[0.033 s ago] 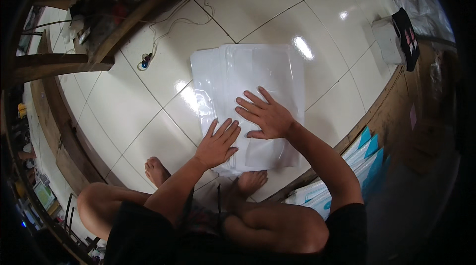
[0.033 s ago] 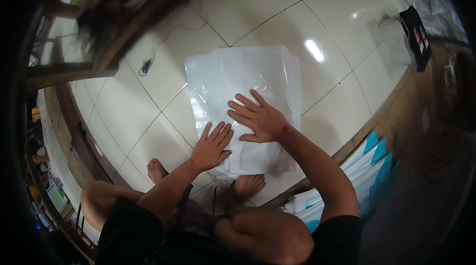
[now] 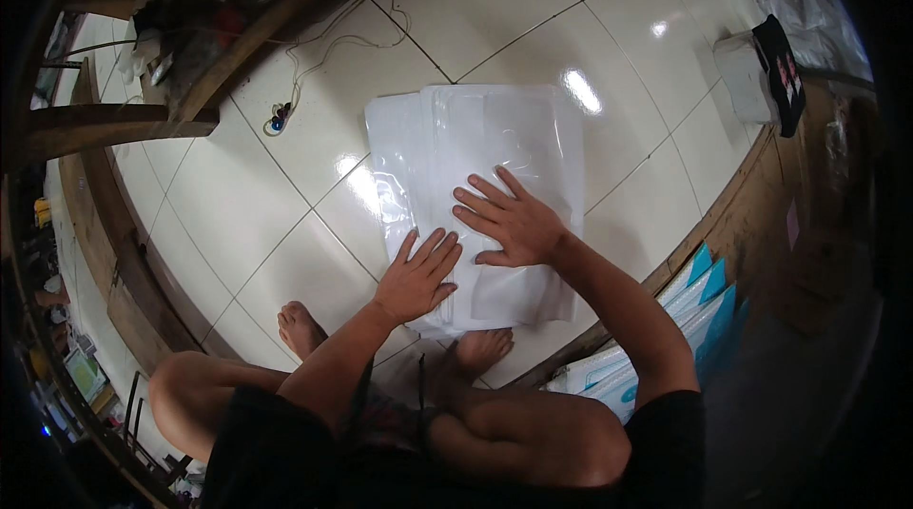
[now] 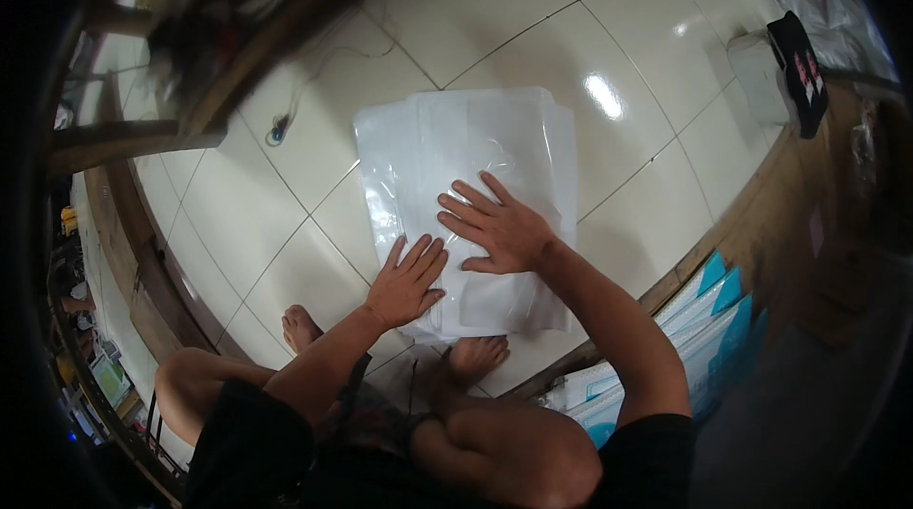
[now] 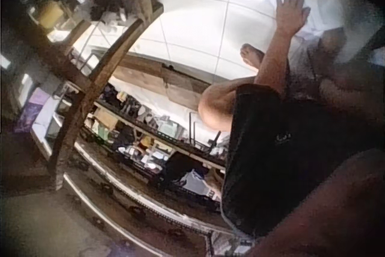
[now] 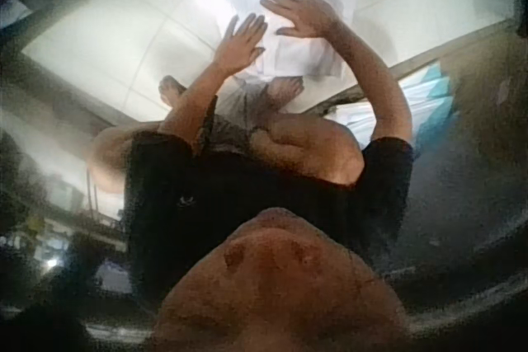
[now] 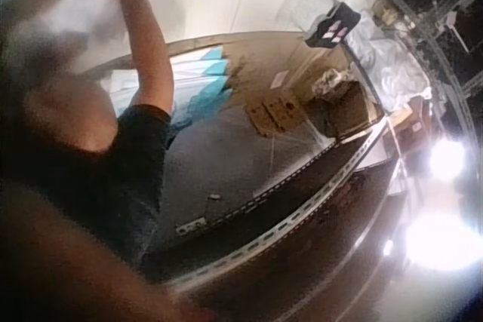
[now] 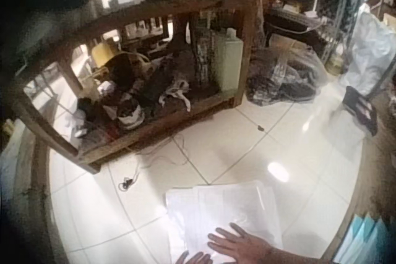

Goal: The person sits on the floor and repeatedly folds white plastic sheets by hand. They smooth the sheets, fold them in half, and then roll them into a compact bundle, repeating this process multiple times.

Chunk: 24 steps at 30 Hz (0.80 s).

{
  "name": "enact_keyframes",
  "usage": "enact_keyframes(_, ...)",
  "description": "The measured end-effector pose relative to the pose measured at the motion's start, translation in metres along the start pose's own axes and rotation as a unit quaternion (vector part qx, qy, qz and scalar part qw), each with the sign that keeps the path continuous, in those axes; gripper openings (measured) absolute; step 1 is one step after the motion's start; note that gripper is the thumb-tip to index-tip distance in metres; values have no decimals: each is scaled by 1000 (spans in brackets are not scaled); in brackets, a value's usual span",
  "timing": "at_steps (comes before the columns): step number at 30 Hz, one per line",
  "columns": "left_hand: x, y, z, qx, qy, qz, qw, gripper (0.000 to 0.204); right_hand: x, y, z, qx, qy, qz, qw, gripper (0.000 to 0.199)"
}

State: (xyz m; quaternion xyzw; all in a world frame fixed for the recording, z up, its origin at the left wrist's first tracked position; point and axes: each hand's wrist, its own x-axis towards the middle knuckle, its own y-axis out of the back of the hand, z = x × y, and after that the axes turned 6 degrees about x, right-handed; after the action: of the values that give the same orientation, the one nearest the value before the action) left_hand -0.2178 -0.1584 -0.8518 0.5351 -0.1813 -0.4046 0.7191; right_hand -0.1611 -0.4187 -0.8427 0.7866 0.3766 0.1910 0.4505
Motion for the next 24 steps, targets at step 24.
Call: enact_keyframes(24, -10, -15, 19, -21, 18, 13, 1000, 65, -18, 18, 18, -38, 2, -82, 996, 77)
